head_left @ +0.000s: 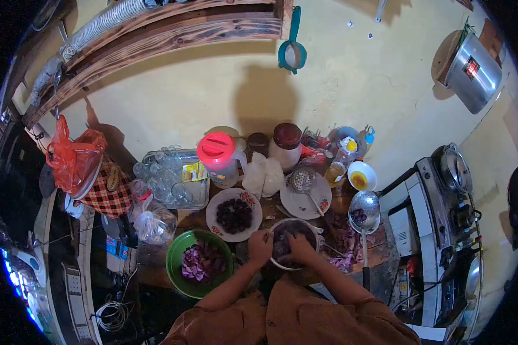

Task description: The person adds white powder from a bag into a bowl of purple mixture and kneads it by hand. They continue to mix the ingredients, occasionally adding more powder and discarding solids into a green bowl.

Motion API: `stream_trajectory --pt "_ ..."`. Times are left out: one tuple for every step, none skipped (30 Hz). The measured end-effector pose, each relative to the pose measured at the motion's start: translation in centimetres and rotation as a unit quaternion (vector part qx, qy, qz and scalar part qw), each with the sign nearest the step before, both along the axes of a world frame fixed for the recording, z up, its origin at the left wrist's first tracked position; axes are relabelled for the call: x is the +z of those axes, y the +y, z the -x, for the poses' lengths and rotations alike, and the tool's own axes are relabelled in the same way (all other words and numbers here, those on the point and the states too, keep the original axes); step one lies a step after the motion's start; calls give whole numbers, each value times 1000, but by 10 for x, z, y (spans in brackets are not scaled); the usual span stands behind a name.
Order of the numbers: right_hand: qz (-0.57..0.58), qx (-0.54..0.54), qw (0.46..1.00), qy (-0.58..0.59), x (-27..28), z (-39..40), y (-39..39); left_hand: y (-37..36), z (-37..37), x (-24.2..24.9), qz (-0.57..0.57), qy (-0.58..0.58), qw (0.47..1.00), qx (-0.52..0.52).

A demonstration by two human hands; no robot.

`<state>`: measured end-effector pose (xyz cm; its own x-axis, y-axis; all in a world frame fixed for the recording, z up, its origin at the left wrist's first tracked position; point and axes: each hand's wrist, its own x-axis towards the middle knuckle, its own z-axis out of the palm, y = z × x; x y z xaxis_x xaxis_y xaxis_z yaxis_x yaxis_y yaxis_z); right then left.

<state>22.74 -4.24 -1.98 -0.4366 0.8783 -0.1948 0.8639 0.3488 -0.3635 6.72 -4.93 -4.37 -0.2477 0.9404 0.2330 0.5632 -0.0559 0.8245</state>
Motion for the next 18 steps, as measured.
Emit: stream_trajectory --pt "1 1 1000 1 -5 7 2 0 -1 -1 -16 -4 1000 7" --pt "18 -27 998 -52 -11 13 5 1 -1 -1 -14 -4 1000 8" --pt "36 -56 992 -104 -13 18 6 1 -1 -3 4 -14 1000 3" --pt "39 -58 992 -104 -19 22 8 0 -1 -3 22 -25 999 -3" --pt "60 -54 987 -142 -26 25 14 1 -3 -4 23 -25 999 -5" --pt "79 -48 979 -180 -25 28 18 2 -4 -6 6 -30 1000 2" --pt "78 -49 979 -180 -23 28 20 3 -4 -8 -11 -34 999 10" --pt "62 -42 982 -171 -21 27 19 3 -4 -10 -12 -34 999 10" --pt "47 -34 985 -163 -17 26 18 3 -3 -6 -10 -14 1000 13" --pt "47 -34 985 -164 -26 24 23 3 -3 -4 -7 6 1000 16" --pt "88 -42 983 -152 -37 23 31 5 -2 -2 -7 4 1000 17" --pt "130 -50 980 -140 -34 24 34 7 1 -5 16 4 1000 -1" --pt "129 -48 980 -141 -30 23 34 8 3 -6 38 6 999 -19" --pt "122 -64 986 -98 -25 21 34 6 5 -7 36 6 999 -19" --pt "113 -80 989 -53 -9 21 32 7 7 -8 24 22 999 -14" --pt "107 -80 990 -52 6 20 28 9 8 -6 11 37 999 -8" --pt "57 -136 989 26 22 17 24 9 10 -4 4 37 999 -7" --pt "9 -189 976 104 30 15 21 7 12 -2 24 -1 1000 -5"
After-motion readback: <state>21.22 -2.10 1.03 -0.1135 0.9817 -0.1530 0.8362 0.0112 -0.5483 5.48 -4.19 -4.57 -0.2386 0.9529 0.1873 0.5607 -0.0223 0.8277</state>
